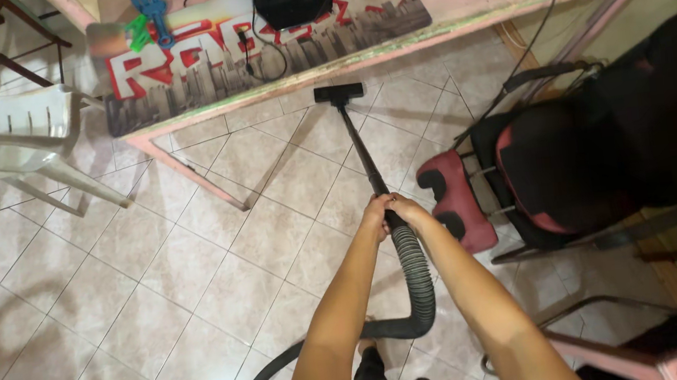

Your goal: The person vacuums the tiled floor using a vacuum cleaner, moving the vacuum head across the floor and around objects like chairs and a treadmill.

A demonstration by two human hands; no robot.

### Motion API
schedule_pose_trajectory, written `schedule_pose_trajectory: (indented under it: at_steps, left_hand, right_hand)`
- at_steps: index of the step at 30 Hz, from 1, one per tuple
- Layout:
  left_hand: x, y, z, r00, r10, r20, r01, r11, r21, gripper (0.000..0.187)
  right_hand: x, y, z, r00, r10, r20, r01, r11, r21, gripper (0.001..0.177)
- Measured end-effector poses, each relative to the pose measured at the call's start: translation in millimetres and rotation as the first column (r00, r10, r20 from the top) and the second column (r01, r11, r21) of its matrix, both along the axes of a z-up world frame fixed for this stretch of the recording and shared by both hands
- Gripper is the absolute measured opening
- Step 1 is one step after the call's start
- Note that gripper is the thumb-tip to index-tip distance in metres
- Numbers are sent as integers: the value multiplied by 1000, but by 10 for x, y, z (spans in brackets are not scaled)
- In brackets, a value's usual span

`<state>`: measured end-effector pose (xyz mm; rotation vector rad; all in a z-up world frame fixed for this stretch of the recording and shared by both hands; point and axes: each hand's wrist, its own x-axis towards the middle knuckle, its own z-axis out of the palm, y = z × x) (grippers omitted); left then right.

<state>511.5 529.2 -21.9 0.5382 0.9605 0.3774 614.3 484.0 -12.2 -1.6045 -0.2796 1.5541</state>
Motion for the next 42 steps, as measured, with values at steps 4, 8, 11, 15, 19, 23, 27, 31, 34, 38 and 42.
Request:
schedule_pose_trajectory:
  at_steps: [4, 8, 11, 15, 19, 23, 27, 31, 34, 38, 42]
  left_hand:
    - [296, 553, -60, 996, -1, -85, -5, 998, -70, 40]
    - [712, 1049, -207, 991, 50, -124, -64, 992, -110, 56]
    - [1039, 1432, -344, 993, 83, -82, -90, 991, -99, 60]
    - [1512, 1907, -433, 988, 137, -71, -143, 986, -86, 51]
    - [1967, 2291, -439, 981, 139, -134, -132, 990, 56, 31]
    - [2148, 2023, -431, 961, 111, -254, -54, 974, 221, 27]
    - [2035, 1732, -414, 952, 88, -293, -34, 982, 184, 29]
    - [1632, 1246, -361, 971, 81, -227, -44, 986, 163, 28]
    - [1243, 896, -286, 980, 73, -188, -41, 985, 168, 27]
    - [679, 470, -227, 983, 6, -183, 22, 988, 151, 28]
    - [392, 156, -156, 971, -69, -229, 114, 975, 189, 28]
  right_hand:
    - [273, 548, -158, 1000, -13, 26, 13, 1000, 4, 33]
    - [650, 1056, -268, 997, -38, 74, 32, 996, 86, 35]
    - [935, 1534, -349, 989, 19, 146, -8, 997, -72, 37]
    - [1369, 2015, -377, 986, 18, 168, -37, 993, 112, 36]
    - [1812, 2373, -382, 999, 40, -32, -41, 999, -11, 33]
    - [1987, 2115, -349, 996, -13, 87, 26, 989, -146, 34]
    - [1846, 1767, -341, 997, -80, 7, 80, 994, -70, 38]
    - [1403, 1279, -302, 989, -57, 138, 70, 994, -86, 45]
    - [977, 939, -241, 986, -110, 122, 124, 986, -112, 44]
    - [418, 460, -185, 977, -125, 172, 157, 970, -186, 50]
    - [81, 53, -124, 968, -232, 93, 240, 967, -90, 50]
